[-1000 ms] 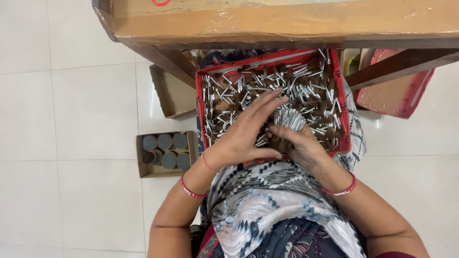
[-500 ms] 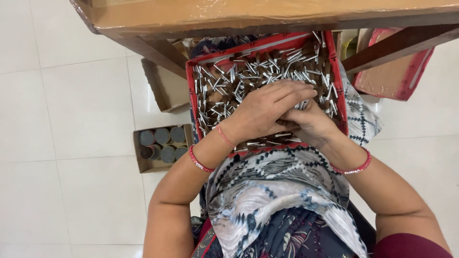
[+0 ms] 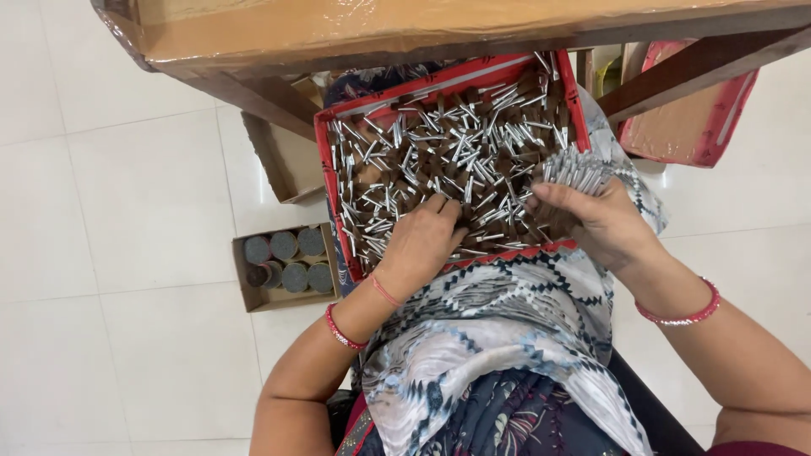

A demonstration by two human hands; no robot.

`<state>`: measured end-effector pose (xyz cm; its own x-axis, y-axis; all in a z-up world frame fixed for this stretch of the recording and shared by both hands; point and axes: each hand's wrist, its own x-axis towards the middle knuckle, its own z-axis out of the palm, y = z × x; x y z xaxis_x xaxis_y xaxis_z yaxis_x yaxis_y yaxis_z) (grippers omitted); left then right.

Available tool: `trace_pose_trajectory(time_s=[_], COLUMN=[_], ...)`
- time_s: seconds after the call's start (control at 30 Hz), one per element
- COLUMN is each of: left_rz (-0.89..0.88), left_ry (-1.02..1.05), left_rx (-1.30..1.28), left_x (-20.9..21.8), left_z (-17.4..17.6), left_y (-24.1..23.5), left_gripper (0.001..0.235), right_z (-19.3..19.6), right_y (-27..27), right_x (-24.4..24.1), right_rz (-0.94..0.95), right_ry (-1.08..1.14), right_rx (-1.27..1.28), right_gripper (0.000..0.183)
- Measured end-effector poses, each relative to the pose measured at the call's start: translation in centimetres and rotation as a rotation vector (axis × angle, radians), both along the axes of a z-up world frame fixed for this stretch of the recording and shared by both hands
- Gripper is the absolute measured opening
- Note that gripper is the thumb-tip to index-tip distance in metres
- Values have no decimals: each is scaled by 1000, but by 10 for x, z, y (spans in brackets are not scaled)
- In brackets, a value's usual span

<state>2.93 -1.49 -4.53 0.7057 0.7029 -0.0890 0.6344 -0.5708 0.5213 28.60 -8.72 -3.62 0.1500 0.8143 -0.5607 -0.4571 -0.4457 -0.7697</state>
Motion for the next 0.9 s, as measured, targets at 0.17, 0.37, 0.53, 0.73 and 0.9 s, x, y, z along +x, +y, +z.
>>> trace_pose_trajectory(time_s=[0.17, 0.37, 0.53, 0.73, 0.9], left_rz=[81, -152, -234, -48, 259], left_ry=[-190, -396, -450, -736, -679], left_rx=[10, 278, 456, 218, -117], left_x=[-13, -10, -4, -1, -9], left_z=[20, 38, 36, 50, 61], left_y=[7, -5, 1, 1, 7], left_gripper=[20, 27, 34, 23, 18], right_z=[-13, -29, -59, -74, -24], right_y=[-10, -4, -1, 8, 19], right_x=[-16, -52, -53, -53, -66], right_rz=[101, 107, 12, -63, -143], right_ry=[134, 320, 364, 484, 298], right_rx=[-7, -119, -122, -79, 86], right_gripper=[23, 28, 20, 23, 25])
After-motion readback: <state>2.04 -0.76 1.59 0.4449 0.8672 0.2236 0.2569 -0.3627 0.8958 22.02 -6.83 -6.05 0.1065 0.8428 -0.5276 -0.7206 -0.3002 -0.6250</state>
